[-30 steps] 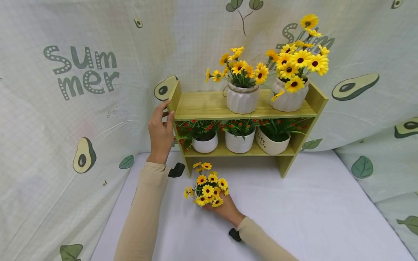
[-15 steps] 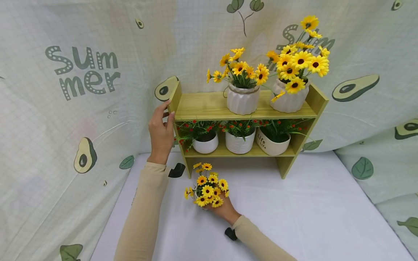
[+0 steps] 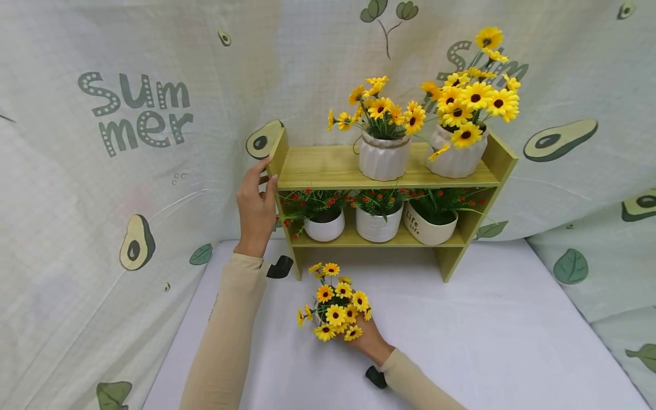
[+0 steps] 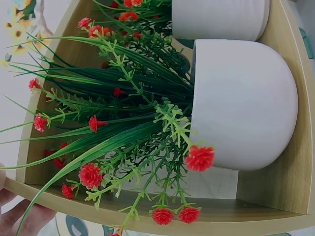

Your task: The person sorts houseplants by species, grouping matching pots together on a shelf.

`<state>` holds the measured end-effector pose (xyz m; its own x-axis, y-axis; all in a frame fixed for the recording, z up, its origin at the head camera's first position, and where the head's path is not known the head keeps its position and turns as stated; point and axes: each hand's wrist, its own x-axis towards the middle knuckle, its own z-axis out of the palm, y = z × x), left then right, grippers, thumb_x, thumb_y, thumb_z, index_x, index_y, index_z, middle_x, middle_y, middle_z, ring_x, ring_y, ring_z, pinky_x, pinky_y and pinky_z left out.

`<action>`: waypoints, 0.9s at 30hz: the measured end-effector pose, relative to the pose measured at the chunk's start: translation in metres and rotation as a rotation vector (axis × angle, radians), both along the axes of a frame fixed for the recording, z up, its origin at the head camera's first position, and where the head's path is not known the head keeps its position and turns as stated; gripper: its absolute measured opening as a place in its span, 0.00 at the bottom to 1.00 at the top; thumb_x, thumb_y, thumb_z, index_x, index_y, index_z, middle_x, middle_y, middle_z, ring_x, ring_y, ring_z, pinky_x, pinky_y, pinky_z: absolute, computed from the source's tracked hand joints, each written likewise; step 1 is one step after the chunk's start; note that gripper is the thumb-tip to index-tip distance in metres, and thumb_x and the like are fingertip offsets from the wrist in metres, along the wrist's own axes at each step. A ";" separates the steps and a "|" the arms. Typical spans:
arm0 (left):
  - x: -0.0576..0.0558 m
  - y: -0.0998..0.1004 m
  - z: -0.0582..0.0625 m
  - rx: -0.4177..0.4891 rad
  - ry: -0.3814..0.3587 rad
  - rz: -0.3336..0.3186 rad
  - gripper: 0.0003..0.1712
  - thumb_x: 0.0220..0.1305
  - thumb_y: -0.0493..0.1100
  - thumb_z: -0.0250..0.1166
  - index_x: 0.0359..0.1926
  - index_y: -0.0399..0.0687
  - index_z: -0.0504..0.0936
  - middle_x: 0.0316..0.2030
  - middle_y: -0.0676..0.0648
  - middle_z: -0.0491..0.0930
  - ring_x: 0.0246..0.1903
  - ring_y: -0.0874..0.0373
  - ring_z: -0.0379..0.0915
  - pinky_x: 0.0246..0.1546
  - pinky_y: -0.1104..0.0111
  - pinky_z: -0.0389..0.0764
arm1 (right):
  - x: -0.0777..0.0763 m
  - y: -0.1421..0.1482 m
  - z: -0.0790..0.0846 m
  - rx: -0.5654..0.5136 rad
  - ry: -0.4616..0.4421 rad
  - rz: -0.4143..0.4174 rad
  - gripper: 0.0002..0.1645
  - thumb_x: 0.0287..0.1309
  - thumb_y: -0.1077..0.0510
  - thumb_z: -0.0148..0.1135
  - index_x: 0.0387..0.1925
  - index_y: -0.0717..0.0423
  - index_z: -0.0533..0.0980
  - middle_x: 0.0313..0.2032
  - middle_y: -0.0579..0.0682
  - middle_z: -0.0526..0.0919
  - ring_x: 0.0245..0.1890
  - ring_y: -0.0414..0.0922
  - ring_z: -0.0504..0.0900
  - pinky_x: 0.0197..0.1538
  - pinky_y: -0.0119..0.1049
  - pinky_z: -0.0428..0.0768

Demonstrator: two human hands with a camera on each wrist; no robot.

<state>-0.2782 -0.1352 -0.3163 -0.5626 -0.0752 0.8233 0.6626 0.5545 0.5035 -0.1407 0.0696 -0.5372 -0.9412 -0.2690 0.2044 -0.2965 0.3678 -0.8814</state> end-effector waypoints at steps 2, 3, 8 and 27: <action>0.000 0.000 0.000 -0.005 0.002 0.002 0.22 0.64 0.39 0.58 0.60 0.50 0.72 0.52 0.48 0.75 0.42 0.52 0.77 0.26 0.64 0.78 | 0.005 0.004 0.007 0.017 0.048 -0.012 0.42 0.50 0.57 0.69 0.64 0.60 0.60 0.59 0.54 0.68 0.59 0.52 0.66 0.61 0.49 0.63; 0.000 0.000 0.000 -0.007 0.003 0.004 0.22 0.64 0.39 0.58 0.60 0.50 0.72 0.52 0.48 0.75 0.42 0.52 0.77 0.26 0.64 0.78 | 0.007 0.006 0.011 0.008 0.066 -0.018 0.42 0.50 0.57 0.69 0.64 0.60 0.60 0.59 0.54 0.67 0.59 0.52 0.66 0.60 0.48 0.64; 0.000 0.001 0.001 0.000 0.003 -0.001 0.22 0.64 0.39 0.58 0.60 0.49 0.72 0.52 0.48 0.75 0.42 0.52 0.77 0.25 0.65 0.78 | 0.018 0.017 0.047 -0.061 0.143 -0.006 0.43 0.48 0.63 0.70 0.63 0.58 0.58 0.55 0.52 0.68 0.54 0.46 0.69 0.55 0.38 0.70; 0.001 0.001 0.000 0.000 -0.010 -0.003 0.21 0.66 0.41 0.57 0.60 0.50 0.72 0.52 0.48 0.74 0.42 0.52 0.77 0.26 0.64 0.78 | 0.013 0.045 0.191 -0.175 0.481 0.184 0.48 0.55 0.38 0.58 0.66 0.62 0.53 0.58 0.58 0.59 0.55 0.51 0.61 0.59 0.34 0.63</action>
<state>-0.2777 -0.1346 -0.3163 -0.5709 -0.0737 0.8177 0.6595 0.5521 0.5102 -0.1276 0.1147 -0.3461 -0.6709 -0.3436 0.6571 -0.7273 0.1318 -0.6736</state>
